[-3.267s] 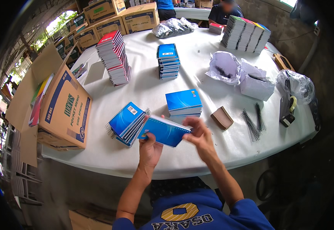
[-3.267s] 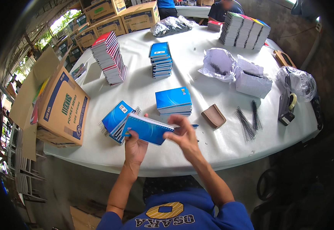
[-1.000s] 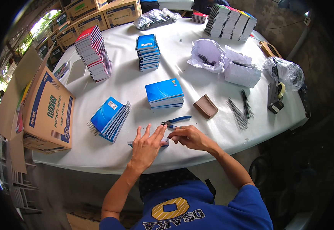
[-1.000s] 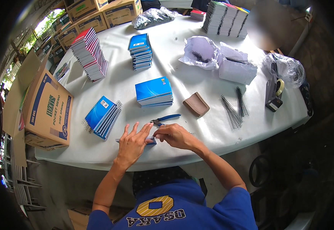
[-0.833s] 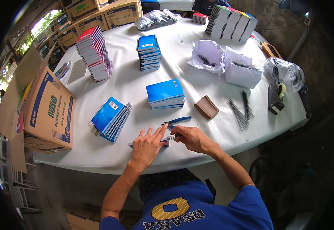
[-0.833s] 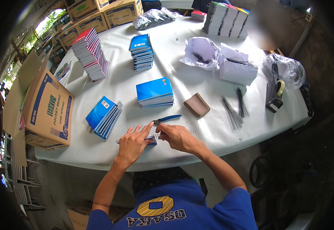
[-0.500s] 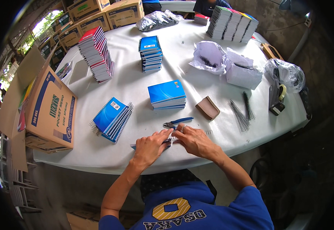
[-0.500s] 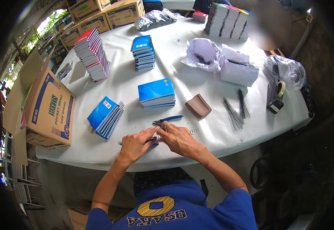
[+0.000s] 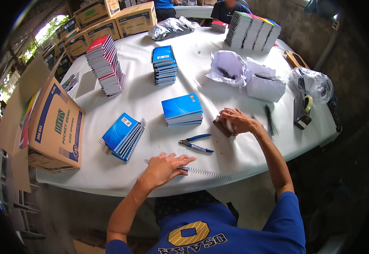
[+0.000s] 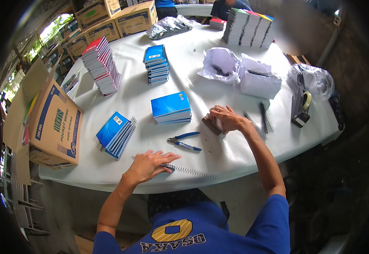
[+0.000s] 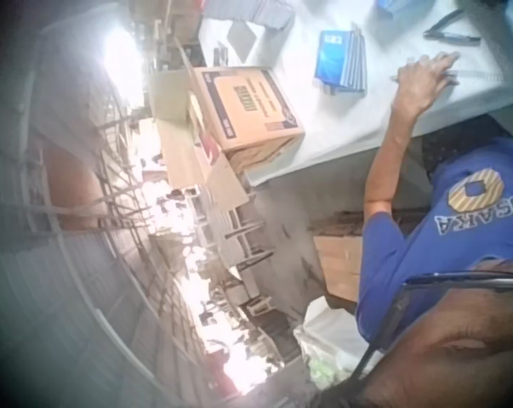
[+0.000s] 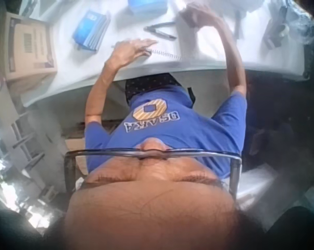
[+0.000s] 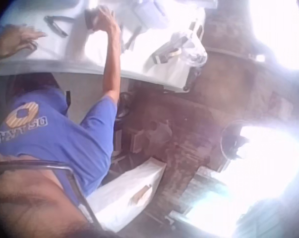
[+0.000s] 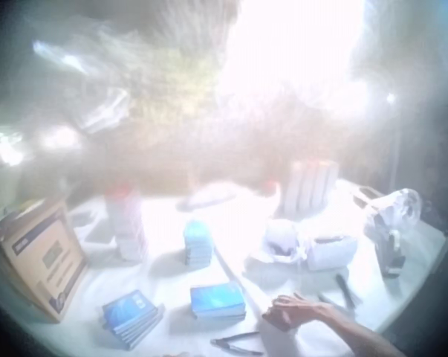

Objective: The person manually inserts wire spirals into stacks of paper and covers to assemble notebooks, then trims the excess wire with pliers and stacks the finished items.

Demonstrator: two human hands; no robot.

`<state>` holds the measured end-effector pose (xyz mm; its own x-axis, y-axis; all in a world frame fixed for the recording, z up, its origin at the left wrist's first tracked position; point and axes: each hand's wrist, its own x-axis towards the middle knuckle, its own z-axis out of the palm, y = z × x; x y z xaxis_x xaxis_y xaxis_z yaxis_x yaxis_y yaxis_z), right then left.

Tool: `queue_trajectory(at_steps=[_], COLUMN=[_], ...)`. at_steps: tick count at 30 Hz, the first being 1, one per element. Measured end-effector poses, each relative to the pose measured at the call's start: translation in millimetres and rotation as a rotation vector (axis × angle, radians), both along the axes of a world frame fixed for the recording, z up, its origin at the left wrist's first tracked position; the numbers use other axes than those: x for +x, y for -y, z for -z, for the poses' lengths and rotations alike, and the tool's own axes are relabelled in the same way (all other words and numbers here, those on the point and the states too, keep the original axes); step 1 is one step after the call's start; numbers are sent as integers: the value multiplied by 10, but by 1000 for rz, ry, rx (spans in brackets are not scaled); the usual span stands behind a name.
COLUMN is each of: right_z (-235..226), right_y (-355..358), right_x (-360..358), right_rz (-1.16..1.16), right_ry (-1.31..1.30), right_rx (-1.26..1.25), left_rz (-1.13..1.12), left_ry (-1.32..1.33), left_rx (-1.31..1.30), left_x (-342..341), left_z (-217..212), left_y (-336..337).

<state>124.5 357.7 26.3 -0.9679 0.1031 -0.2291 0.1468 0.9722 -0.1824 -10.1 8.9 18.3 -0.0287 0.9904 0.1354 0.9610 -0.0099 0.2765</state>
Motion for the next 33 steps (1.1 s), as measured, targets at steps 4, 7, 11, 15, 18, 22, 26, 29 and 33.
queue_trajectory(at_steps=[4, 7, 11, 15, 18, 22, 26, 29, 33], right_z=[-318, -197, -143, -181, -115, 15, -146, -154, -185], right_y=[240, 764, 860, 963, 896, 1010, 998, 1099, 1083], right_x=[-41, -204, -316, -370, -349, -450, -411, -477, -507], right_rz=[-101, -296, -283, -303, -325, -296, -428, -336, -364], right_ry=[18, 143, 182, 160, 87, 77, 1, 79, 6], right_rx=[-699, -868, -906, -883, -952, -797, -1014, -905, -981], left_rz=[-164, -308, -223, -235, -291, -277, -304, -304, -354], left_ry=[-216, -142, -140, -153, -133, -97, -110, -121, -148], left_rx=[72, -136, 70, 75, -37, -32, 11, 43, -1], left_x=[-45, -51, -96, -90, -75, -104, -117, -157, -206], left_z=[-66, -70, 62, 42, 11, -33, -22, 9, -80], left_y=[12, 10, 34, 21, 52, 63, 95, 167, 180])
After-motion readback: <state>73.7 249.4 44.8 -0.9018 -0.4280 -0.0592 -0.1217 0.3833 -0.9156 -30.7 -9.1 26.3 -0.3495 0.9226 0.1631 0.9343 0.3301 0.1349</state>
